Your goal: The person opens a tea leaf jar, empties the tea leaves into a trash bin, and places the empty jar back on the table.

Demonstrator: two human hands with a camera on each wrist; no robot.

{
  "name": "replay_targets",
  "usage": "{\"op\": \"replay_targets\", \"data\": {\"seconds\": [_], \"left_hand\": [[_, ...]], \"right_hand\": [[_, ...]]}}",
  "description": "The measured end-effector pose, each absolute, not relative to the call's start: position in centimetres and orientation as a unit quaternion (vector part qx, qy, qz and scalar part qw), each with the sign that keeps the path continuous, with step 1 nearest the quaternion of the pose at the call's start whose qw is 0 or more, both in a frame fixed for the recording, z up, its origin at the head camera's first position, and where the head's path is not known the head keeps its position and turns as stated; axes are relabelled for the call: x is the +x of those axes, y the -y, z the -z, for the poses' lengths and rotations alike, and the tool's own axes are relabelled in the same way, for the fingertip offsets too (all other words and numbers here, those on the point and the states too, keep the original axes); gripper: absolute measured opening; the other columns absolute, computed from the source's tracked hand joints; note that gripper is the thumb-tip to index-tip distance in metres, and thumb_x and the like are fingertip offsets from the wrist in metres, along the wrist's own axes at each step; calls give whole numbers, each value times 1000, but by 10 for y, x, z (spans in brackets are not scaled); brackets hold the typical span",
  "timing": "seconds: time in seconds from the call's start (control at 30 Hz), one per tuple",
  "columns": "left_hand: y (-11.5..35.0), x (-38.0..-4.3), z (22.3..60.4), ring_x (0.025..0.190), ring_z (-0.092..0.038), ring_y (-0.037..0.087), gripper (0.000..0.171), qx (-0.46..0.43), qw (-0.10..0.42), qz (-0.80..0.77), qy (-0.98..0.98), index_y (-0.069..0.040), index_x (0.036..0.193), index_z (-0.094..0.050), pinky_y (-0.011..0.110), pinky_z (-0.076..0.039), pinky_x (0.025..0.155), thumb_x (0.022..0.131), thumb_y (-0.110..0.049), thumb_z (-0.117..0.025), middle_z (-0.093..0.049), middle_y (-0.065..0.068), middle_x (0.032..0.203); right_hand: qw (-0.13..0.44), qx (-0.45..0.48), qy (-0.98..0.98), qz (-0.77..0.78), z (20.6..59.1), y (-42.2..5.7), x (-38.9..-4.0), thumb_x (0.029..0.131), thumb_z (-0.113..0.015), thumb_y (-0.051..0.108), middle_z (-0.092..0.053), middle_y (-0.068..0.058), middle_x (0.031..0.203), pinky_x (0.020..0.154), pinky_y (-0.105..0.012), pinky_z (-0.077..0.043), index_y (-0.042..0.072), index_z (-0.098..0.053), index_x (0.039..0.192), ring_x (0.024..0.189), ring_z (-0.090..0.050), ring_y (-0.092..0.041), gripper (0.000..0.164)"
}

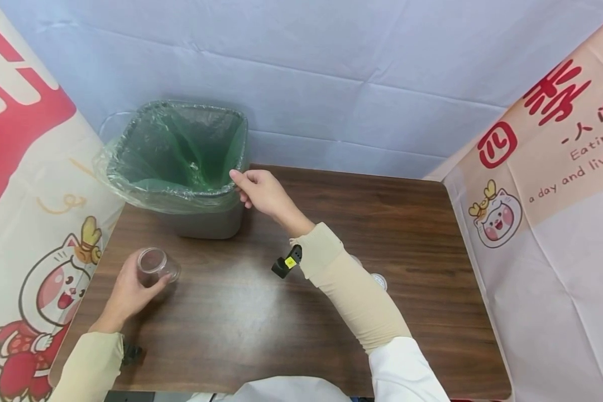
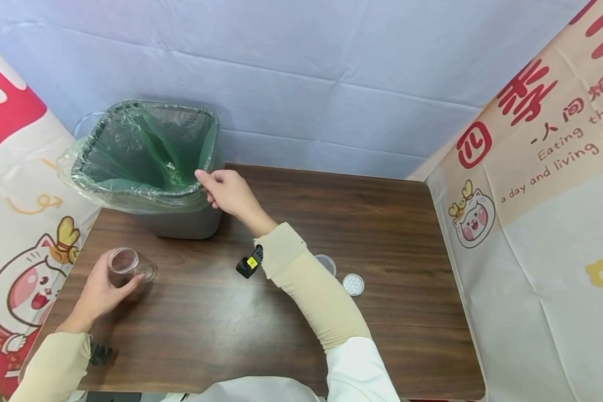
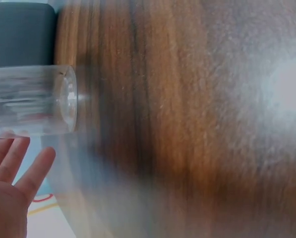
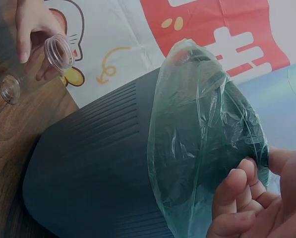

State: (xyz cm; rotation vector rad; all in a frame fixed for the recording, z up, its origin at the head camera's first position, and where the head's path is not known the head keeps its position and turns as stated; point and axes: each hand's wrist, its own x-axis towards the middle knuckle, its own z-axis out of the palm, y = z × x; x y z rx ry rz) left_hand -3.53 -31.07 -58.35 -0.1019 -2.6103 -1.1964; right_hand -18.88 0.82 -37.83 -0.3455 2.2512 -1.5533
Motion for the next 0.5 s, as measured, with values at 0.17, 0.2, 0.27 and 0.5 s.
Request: {"op": "replay_targets", "data": {"seconds": [0.17,0.2,0.27,0.5], "left_hand": [[313,-32,576,112,-53,42,88,-8,117,411,904,5,143,-44,13,-31,92,72,-11,-92,-54,27,127],[314,-31,574,112,-53,43,89,-4,113,411,905,4,145,-43,13,-32,91,73,-13,-92,-54,27,128],[315,-30,570,110,-54,43,89,0,109,411,905,4,146,-41,13,-34,88,74,-14,-91,-54,27,128],[318,-31,562,109,-54,21,76,-18,132,418,899,7,144,-43,4,-37,89,80,-4,-84,-52,27,131]], "right_hand": [[190,-120,-807,546,380,-10,-189,106,-52,44,-56,-3,68,66,-26,-48,3,-63,87,61,-56,-16,47],[189,-121,-807,546,380,-10,-189,106,-52,44,-56,-3,68,66,-26,-48,3,-64,88,61,-56,-15,47],[184,-122,-809,545,380,-11,-190,106,-52,45,-57,-3,68,65,-26,-49,1,-66,89,60,-56,-15,49],[169,-120,-816,539,381,-17,-193,107,-51,45,-58,-2,66,64,-26,-50,-2,-67,91,57,-56,-13,53]]}}
